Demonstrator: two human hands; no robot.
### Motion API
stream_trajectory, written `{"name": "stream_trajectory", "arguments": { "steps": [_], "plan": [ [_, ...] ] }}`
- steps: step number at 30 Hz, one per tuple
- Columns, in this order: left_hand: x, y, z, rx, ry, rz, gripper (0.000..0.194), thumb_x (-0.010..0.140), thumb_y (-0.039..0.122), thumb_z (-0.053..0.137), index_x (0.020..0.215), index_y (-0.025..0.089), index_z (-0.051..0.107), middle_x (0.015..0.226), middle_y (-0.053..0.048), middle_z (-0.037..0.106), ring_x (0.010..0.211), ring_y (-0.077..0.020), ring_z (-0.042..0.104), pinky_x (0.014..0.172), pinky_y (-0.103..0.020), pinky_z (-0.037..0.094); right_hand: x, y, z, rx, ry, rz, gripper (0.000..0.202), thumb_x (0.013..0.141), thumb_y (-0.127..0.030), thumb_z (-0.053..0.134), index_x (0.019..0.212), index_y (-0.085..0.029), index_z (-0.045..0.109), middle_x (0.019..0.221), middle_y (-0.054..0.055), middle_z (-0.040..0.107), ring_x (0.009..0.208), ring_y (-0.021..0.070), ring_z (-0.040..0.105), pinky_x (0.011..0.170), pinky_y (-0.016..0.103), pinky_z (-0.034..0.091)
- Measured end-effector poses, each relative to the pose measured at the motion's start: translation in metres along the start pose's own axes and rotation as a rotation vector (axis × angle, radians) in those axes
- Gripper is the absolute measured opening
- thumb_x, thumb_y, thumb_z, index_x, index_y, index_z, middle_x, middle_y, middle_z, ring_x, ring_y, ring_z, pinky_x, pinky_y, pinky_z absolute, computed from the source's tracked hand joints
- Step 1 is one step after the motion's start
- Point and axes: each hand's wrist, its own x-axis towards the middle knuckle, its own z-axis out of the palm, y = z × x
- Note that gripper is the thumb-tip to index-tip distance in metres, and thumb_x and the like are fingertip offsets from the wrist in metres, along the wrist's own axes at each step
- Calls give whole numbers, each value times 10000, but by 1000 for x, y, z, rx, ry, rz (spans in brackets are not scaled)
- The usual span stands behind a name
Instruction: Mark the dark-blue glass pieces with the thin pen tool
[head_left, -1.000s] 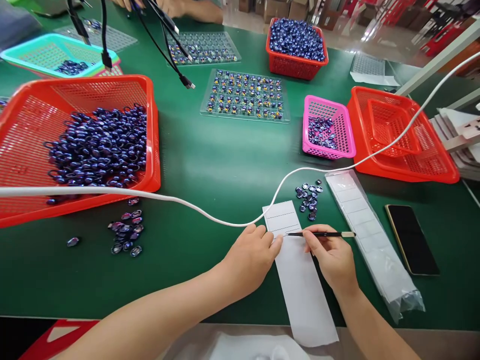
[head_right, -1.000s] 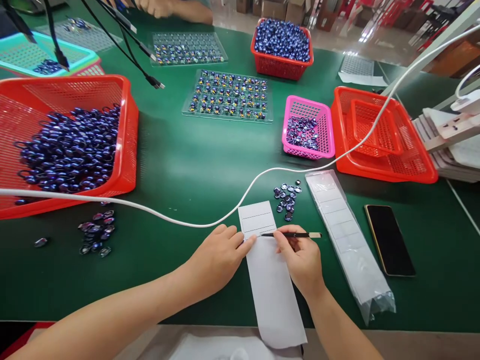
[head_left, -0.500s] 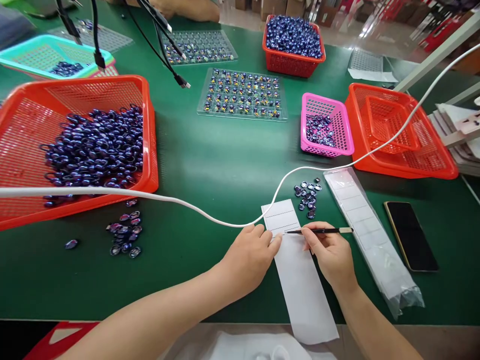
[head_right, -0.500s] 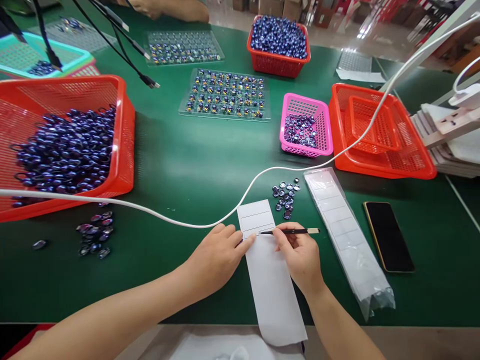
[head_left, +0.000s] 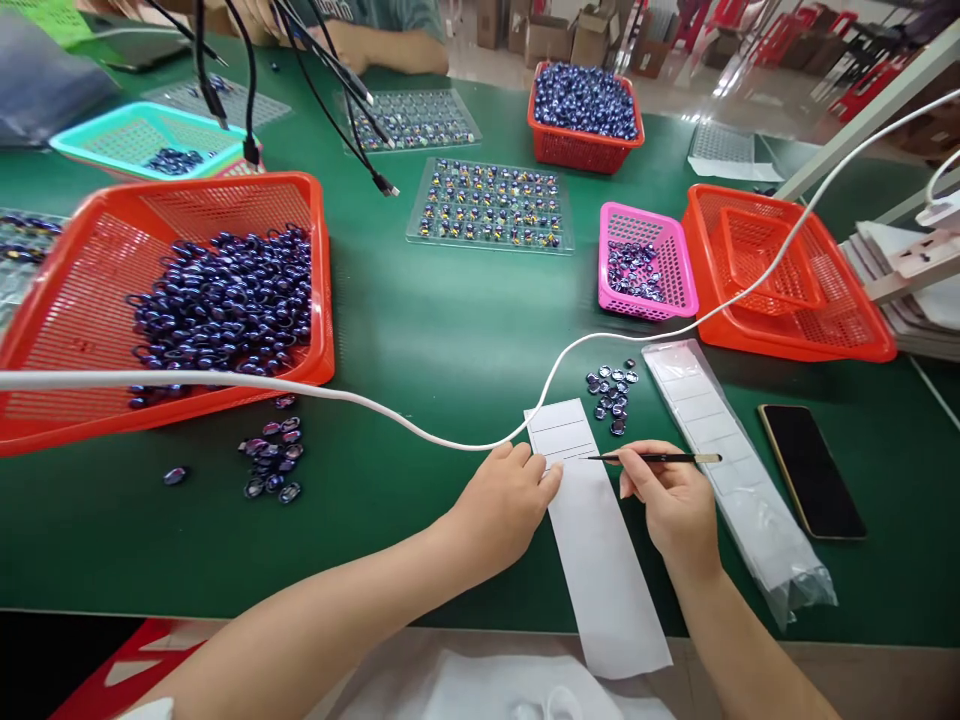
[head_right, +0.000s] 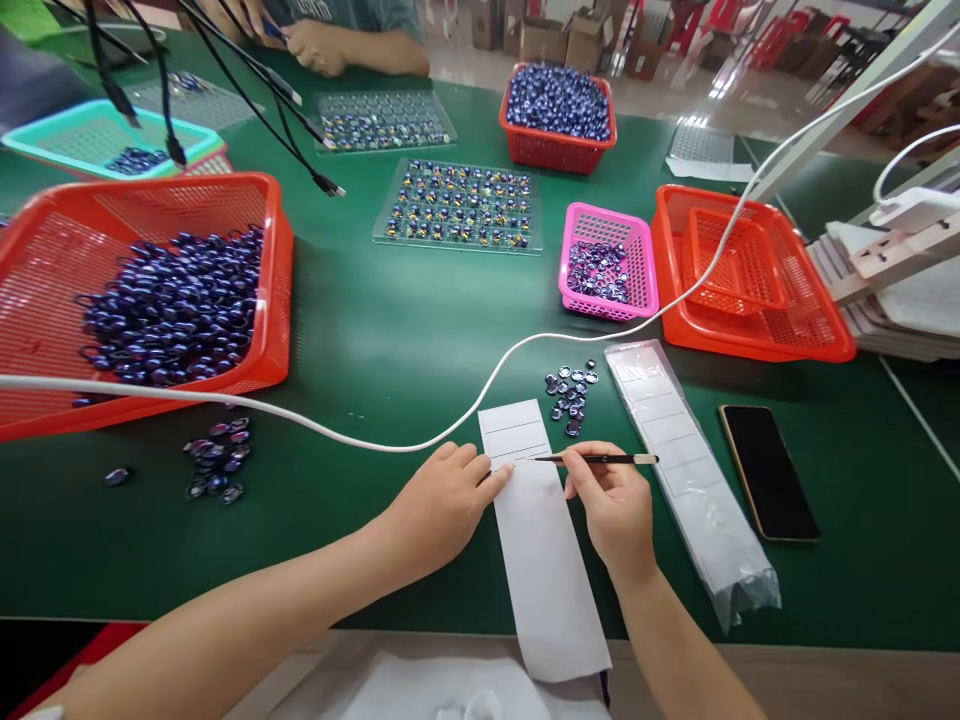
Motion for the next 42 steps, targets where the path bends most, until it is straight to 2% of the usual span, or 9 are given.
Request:
{"name": "stream_trajectory", "arguments": {
  "steps": [5,9,12,16,22,28,31,35,42],
  "plan": [
    [-5,0,-7,-49,80,-42,512,855,-4,420,1355,44,516,937,-125,664,888,-274,595,781,-418,472,-18,-8,-14,104,6,-5,181,904,-364,721,933,-186,708,652,9,669,560,117,587,536,217,456],
    [-1,5,-15,-213,127,-101,499,920,18,346,1408,49,439,1035,-139,693,880,-258,625,816,-425,498,-34,-9,-21,129,45,-7,158,896,-336,734,932,-183,716,645,13,671,554,117,590,526,214,464],
    [9,9,-21,-470,124,-259,335,984,172,429,1297,123,538,1062,-111,709,904,-241,648,819,-379,508,-33,-6,-18,208,105,-16,158,887,-333,744,923,-184,708,746,41,715,564,124,600,530,234,485],
    [20,12,-19,-811,69,-439,162,943,277,564,1044,196,661,839,-21,705,757,-180,631,709,-295,495,-27,0,-10,277,165,-29,144,879,-315,752,926,-190,699,851,60,744,554,117,601,529,249,493],
    [22,11,2,-1217,138,-489,268,926,309,581,1114,195,734,900,-49,758,772,-167,683,713,-271,535,-32,3,-9,226,179,-34,123,883,-293,744,942,-192,706,882,65,750,567,125,616,540,257,512],
    [24,8,1,-1508,81,-562,259,859,298,660,1038,156,783,885,-79,772,775,-186,721,753,-304,597,-35,0,-9,154,214,-59,102,878,-286,739,922,-195,728,811,49,730,564,135,612,521,261,532],
    [24,8,0,-1533,134,-578,205,788,237,719,960,160,799,960,-86,773,836,-206,729,768,-308,608,-35,-1,-8,151,218,-79,90,884,-279,730,920,-197,723,856,62,740,557,138,611,518,276,542],
    [23,9,5,-1438,192,-558,263,784,185,707,1034,170,785,1012,-82,770,876,-202,727,802,-304,606,-37,-1,-6,127,186,-108,68,891,-253,722,933,-200,723,894,72,751,559,141,621,525,287,556],
    [23,11,8,-1294,222,-523,249,774,119,723,1013,169,773,931,-52,767,804,-166,707,775,-277,595,-42,-5,-4,-14,181,-189,71,902,-227,703,960,-213,744,851,46,737,565,138,633,534,274,567]
  ]
}}
